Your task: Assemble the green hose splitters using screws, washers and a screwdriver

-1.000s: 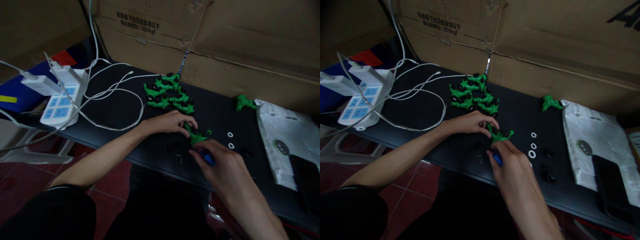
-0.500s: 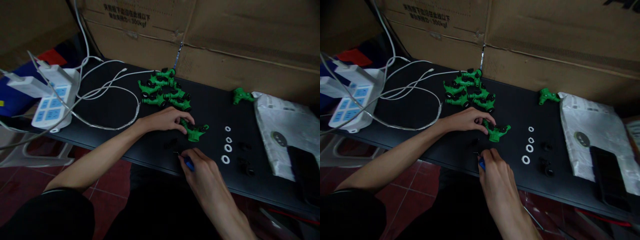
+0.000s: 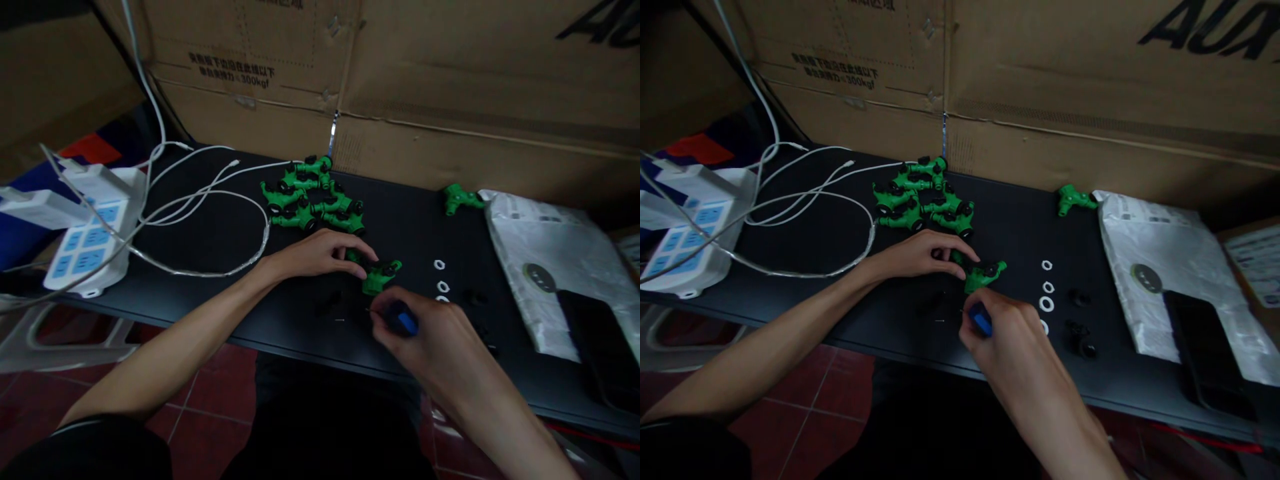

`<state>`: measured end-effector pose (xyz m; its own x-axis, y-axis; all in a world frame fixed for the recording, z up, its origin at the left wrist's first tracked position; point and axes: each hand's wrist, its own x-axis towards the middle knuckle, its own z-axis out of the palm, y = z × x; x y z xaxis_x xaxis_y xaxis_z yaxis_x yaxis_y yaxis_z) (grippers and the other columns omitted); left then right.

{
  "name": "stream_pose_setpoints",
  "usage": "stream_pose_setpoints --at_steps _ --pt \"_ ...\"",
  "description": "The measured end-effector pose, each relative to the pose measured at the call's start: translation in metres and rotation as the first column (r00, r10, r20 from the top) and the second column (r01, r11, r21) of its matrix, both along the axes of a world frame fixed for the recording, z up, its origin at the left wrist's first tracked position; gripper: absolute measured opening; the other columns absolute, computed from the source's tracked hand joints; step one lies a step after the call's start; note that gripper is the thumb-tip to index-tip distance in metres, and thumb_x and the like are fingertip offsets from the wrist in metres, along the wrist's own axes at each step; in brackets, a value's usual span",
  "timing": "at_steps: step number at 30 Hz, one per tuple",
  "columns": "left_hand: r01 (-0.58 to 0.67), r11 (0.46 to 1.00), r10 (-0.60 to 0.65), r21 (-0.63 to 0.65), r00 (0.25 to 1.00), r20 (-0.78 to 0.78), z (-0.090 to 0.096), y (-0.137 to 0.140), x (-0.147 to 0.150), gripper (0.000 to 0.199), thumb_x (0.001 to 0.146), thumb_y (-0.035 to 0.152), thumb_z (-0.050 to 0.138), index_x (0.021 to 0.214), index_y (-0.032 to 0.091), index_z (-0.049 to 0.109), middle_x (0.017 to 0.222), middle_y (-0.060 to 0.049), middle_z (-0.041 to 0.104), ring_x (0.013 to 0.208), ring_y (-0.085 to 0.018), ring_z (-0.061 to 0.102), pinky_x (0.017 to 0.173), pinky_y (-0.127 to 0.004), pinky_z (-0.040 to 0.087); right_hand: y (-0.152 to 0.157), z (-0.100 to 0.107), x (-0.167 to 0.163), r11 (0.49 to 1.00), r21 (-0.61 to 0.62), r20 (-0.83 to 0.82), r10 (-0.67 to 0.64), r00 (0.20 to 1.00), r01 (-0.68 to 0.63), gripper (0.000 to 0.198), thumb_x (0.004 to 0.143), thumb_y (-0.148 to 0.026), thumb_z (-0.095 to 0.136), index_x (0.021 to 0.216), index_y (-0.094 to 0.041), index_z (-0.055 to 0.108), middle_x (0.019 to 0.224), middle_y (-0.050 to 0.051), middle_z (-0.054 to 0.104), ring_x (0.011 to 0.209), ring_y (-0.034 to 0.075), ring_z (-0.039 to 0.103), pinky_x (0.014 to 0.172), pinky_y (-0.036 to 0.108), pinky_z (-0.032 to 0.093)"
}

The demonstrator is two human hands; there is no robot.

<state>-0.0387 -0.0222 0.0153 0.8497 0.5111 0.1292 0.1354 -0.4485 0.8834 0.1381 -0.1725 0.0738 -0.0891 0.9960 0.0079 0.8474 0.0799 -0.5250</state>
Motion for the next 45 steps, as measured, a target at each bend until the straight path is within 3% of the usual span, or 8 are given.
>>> stream_pose_setpoints --at_steps 5,8,12,29,41,45 --pt "0.023 1.000 -0.023 -0.019 1.000 -0.011 0.000 0.001 0.000 0.035 0.089 0.042 0.073 0.118 0.023 0.075 0.078 0.002 0.068 0.062 -0.009 0.049 0.059 -0.022 0.034 0.034 0.013 0.016 0.997 0.077 -0.054 -0.023 0.998 0.027 0.009 0.077 -0.016 0.070 0.081 -0.023 0.075 0.069 -0.003 0.074 0.057 0.014 0.067 0.053 0.023 0.044" --pt "-0.008 1.000 0.007 -0.020 1.000 -0.021 -0.001 0.001 0.000 0.041 0.086 0.047 0.074 0.119 0.023 0.075 0.068 0.004 0.061 0.058 -0.009 0.048 0.057 -0.022 0.033 0.050 0.010 0.018 0.995 0.097 -0.039 -0.004 0.999 0.008 0.009 0.080 -0.017 0.069 0.082 -0.022 0.077 0.071 0.000 0.075 0.057 0.016 0.067 0.054 0.025 0.045" --pt "-0.019 0.999 0.018 -0.036 1.000 -0.018 -0.002 0.001 0.001 0.040 0.085 0.045 0.077 0.117 0.021 0.076 0.069 0.004 0.063 0.064 -0.010 0.056 0.062 -0.021 0.038 0.061 0.004 0.016 0.992 0.112 -0.027 0.061 0.998 -0.058 0.013 0.082 -0.014 0.067 0.086 -0.021 0.078 0.084 0.003 0.079 0.070 0.018 0.073 0.064 0.027 0.051" --pt "-0.004 0.999 0.003 -0.046 1.000 -0.023 0.000 0.000 0.002 0.034 0.086 0.043 0.076 0.110 0.020 0.076 0.073 0.004 0.063 0.069 -0.010 0.057 0.068 -0.022 0.040 0.062 -0.004 0.016 0.965 0.114 0.169 0.214 0.962 -0.235 0.019 0.089 -0.014 0.061 0.101 -0.020 0.075 0.100 0.006 0.076 0.089 0.022 0.074 0.077 0.031 0.052" --pt "-0.001 0.999 0.001 -0.042 1.000 -0.008 -0.001 0.001 0.001 0.035 0.086 0.042 0.077 0.112 0.019 0.076 0.076 0.003 0.067 0.070 -0.010 0.059 0.069 -0.022 0.041 0.056 0.000 0.016 0.957 0.151 0.166 0.221 0.961 -0.246 0.023 0.091 -0.017 0.062 0.110 -0.020 0.074 0.105 0.007 0.077 0.093 0.022 0.075 0.084 0.032 0.056" --pt "-0.007 0.995 0.007 -0.096 1.000 0.001 0.000 0.001 0.002 0.034 0.085 0.042 0.077 0.111 0.020 0.077 0.074 0.003 0.066 0.068 -0.010 0.057 0.066 -0.022 0.039 0.057 0.001 0.016 0.963 0.129 0.150 0.216 0.965 -0.236 0.017 0.090 -0.016 0.063 0.102 -0.021 0.075 0.102 0.005 0.078 0.089 0.022 0.075 0.078 0.030 0.055"
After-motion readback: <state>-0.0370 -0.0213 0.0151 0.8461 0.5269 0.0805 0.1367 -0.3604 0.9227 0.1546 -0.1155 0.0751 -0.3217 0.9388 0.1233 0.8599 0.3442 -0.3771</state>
